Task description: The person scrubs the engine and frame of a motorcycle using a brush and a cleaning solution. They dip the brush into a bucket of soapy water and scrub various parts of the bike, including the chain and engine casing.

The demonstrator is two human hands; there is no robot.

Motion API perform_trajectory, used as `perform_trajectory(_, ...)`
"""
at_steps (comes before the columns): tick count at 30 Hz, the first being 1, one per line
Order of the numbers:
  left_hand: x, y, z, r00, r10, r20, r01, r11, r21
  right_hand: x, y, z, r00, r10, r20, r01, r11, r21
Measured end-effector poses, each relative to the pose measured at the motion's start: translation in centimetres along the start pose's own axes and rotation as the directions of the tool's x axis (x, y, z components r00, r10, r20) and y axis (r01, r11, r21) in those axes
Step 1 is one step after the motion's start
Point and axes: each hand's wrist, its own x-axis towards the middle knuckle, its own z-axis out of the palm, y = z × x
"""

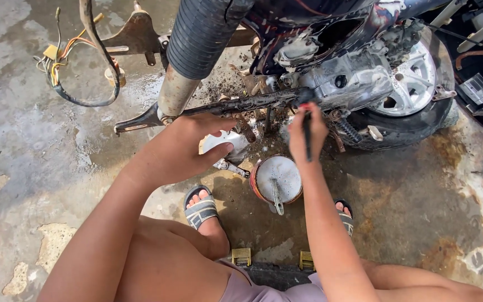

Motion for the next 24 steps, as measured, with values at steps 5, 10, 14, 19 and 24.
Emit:
perform_trajectory(5,0.4,-0.2,-0.1,1.0,-0.01,0.012,0.01,1.0,0.007,-1.2,-1.0,-0.6,0.99,-0.031,0.136,0.02,0.996,0.081)
perform_trajectory(10,0.7,-0.1,0.3,1.0,-0.003,0.018,0.003,1.0,0.01,-4.4,-1.2,3.1,0.997,-0.006,0.08,-0.021,0.945,0.325)
perform_trajectory(14,0.3,-0.4,0.2,0.999,-0.028,0.027,0.027,0.999,0.022,-4.4,0.4,3.4,0.999,-0.001,0.046,-0.012,0.959,0.284)
perform_trajectory(19,0.4,-0.1,0.2,0.998,-0.048,0.031,0.048,0.999,0.009,-5.4,-1.7,2.8,0.967,-0.073,0.243,-0.002,0.956,0.293)
perform_trajectory(24,0.1,-0.8,0.0,0.999,-0.054,0.006,0.054,0.998,0.019,-3.8,0.3,2.9,0.987,-0.127,0.096,0.1,0.964,0.247)
